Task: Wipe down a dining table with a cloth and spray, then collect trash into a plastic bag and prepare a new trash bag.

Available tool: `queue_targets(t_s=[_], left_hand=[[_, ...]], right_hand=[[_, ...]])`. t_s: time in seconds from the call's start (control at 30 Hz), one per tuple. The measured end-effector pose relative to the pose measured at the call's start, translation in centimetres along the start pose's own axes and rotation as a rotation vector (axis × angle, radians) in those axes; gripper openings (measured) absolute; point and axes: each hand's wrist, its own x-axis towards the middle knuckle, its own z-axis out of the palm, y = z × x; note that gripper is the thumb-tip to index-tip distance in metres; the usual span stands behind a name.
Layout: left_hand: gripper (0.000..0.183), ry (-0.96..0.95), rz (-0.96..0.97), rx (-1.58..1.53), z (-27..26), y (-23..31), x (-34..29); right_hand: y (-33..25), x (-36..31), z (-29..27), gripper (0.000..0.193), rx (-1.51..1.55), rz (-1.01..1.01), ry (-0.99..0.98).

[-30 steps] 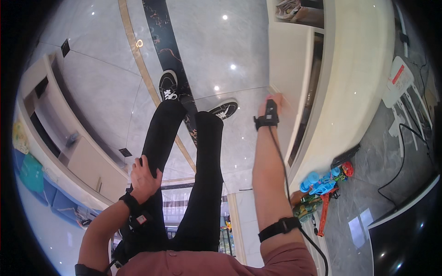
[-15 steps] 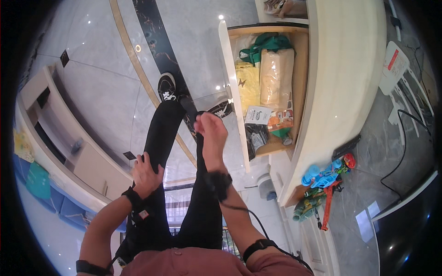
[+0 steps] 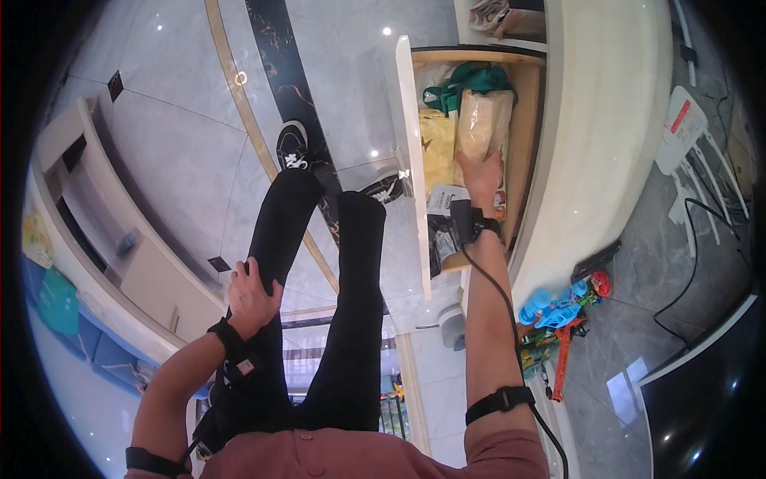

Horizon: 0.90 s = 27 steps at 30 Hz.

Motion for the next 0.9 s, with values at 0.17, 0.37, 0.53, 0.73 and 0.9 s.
queue_targets(t_s=[0.17, 0.37, 0.53, 0.73, 0.9], left_hand=[[0.054, -0.005, -0.008, 0.0, -0.3, 0.5, 0.0], [0.051, 0.087, 0.027, 0.098, 1.0, -0.2, -0.6], [0.051, 0.102, 0.051, 0.093, 1.5, 0.2, -0.4], [0.052, 0.092, 0.035, 0.105, 1.7, 0.5, -0.9], [0.053, 0.069, 0.012, 0.101, 1.6, 0.6, -1.1]], right_hand=[[4.3, -0.8, -0.6, 0.02, 0.109, -0.088, 0.145], [2.8, -3.7, 0.9, 0.025, 0.358, -0.294, -0.05], [-2.5, 0.8, 1.2, 0.05, -0.003, -0.883, -0.056], [-2.5, 3.0, 1.4, 0.043, -0.203, -0.931, -0.15], [-1.8, 0.1, 1.5, 0.027, -0.009, -0.839, -0.132]])
